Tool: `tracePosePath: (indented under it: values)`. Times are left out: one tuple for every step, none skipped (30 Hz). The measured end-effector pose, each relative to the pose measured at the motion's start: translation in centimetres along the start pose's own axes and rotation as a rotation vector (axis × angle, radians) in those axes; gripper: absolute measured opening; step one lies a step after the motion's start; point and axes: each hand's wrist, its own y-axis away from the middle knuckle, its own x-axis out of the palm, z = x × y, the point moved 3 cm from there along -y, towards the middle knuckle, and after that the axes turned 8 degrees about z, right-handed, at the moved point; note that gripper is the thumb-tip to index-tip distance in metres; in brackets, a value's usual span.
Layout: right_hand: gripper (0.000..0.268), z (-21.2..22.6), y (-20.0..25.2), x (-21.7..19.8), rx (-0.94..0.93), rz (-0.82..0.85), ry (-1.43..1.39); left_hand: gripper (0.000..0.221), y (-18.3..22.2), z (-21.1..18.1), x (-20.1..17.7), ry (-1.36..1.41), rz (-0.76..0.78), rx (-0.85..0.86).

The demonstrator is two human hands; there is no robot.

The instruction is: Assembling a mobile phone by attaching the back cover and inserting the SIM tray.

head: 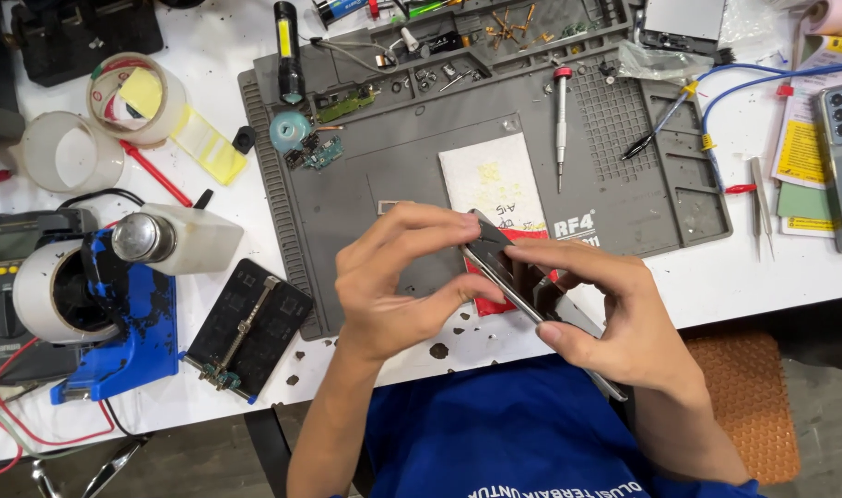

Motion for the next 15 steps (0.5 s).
tracePosePath:
  values:
    - [0.053, 0.3, 0.1, 0.1, 0.018, 0.039, 0.062, 0.036, 0.2, -0.5, -0.1, -0.058, -0.015, 0.039]
    - [0.053, 0.5, 0.1, 0.3, 0.017, 0.045, 0.06, 0.036, 0.5, -0.7, 0.1, -0.062, -0.018, 0.037]
    - [0.054, 0.7, 0.2, 0.4, -0.001, 0.028, 0.08, 0.035, 0.7, -0.8, 0.2, -0.055, -0.05, 0.024]
    - [0.055, 0.9, 0.2, 0.6, -0.02, 0.012, 0.1, 0.034, 0.9, -1.0, 0.3, -0.049, -0.083, 0.01]
    - [0.055, 1.2, 0.2, 0.8, -0.022, 0.015, 0.099, 0.034, 1.1, -1.1, 0.4, -0.052, -0.085, 0.01]
    - [0.055, 1.5, 0.3, 1.0, -0.039, -0.006, 0.126, 0.033, 1.3, -1.3, 0.4, -0.059, -0.113, -0.002]
    - [0.055, 1.9, 0.4, 1.1, -0.055, -0.028, 0.154, 0.033, 1.6, -1.3, 0.5, -0.062, -0.142, -0.014]
    - [0.055, 2.0, 0.4, 1.3, -0.055, -0.027, 0.155, 0.033, 1.6, -1.5, 0.5, -0.062, -0.143, -0.015]
    - [0.054, 2.1, 0.4, 1.4, -0.056, -0.044, 0.17, 0.032, 1.6, -1.6, 0.5, -0.055, -0.153, -0.029]
    - [0.054, 2.2, 0.5, 1.6, -0.057, -0.06, 0.185, 0.032, 1.7, -1.8, 0.5, -0.049, -0.163, -0.042]
    - [0.054, 2.1, 0.5, 1.7, -0.057, -0.057, 0.185, 0.032, 1.7, -1.8, 0.5, -0.049, -0.165, -0.044]
    - [0.054, 2.0, 0.5, 1.8, -0.052, -0.068, 0.193, 0.028, 1.7, -1.9, 0.5, -0.054, -0.177, -0.06]
    - [0.053, 1.9, 0.5, 1.9, -0.048, -0.078, 0.202, 0.025, 1.6, -1.9, 0.5, -0.059, -0.189, -0.075]
    - [0.053, 2.0, 0.5, 2.0, -0.048, -0.074, 0.202, 0.025, 1.8, -2.1, 0.4, -0.06, -0.192, -0.077]
    - [0.054, 2.0, 0.4, 2.0, -0.046, -0.078, 0.202, 0.026, 1.8, -2.2, 0.3, -0.046, -0.188, -0.11]
